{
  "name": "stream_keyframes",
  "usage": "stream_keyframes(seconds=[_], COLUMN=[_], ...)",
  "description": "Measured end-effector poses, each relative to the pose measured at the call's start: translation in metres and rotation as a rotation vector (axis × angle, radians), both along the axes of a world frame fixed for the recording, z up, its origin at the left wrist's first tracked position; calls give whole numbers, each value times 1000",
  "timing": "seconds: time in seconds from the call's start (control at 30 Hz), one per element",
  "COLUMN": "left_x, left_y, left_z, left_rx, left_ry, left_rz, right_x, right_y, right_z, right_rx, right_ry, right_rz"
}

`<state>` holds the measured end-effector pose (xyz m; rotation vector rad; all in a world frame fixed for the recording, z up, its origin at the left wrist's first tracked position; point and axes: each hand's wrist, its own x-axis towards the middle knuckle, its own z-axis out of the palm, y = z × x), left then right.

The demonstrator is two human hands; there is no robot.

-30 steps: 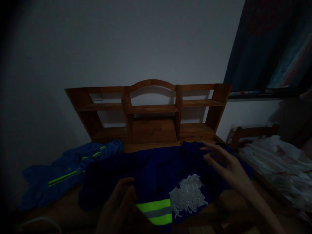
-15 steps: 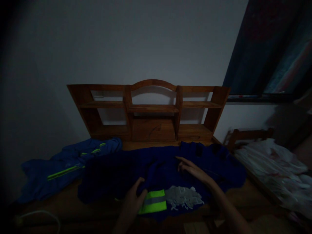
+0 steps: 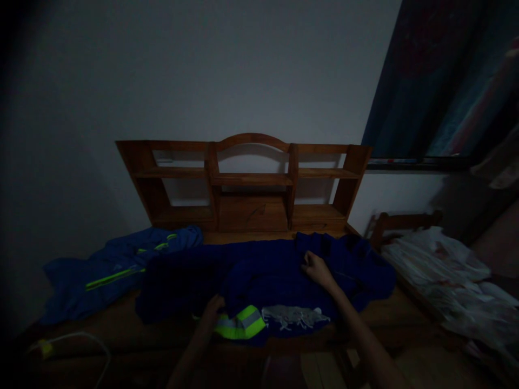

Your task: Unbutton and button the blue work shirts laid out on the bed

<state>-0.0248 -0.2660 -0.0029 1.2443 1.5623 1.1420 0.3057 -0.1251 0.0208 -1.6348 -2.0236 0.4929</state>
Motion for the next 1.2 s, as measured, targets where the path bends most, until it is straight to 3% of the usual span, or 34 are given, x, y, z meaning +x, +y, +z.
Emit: stream_keyframes(seconds=[0.1,0.23,0.37,0.47,0.7,0.83,1.03,1.2], left_x=[0,12,21,23,28,28,31,36], left_y=[1,3,0,-4,1,6,0,-23], left_z=[8,29,44,50,40,26,6,29], left_rx=[37,-35,-73,-78,-94,-106,-18,122], left_ry=[79,-103,-127,-121,-142,-18,100,49], left_rz=[-42,-1,162,200,267,311,260,486], right_x=[4,8,9,10,15,15,4,2], right_y=[-8,-9,-7,-5,-2,-13,-38,-69], right_z=[-11,-23,-25,-29,-44,-32,-11,12], right_rx=[67,164,277,245,259,418,673,941], right_ry=[186,487,301,146,-78,-87,-229,-371], right_rz=[-12,-13,-34,3,-9,-25,-271,-245])
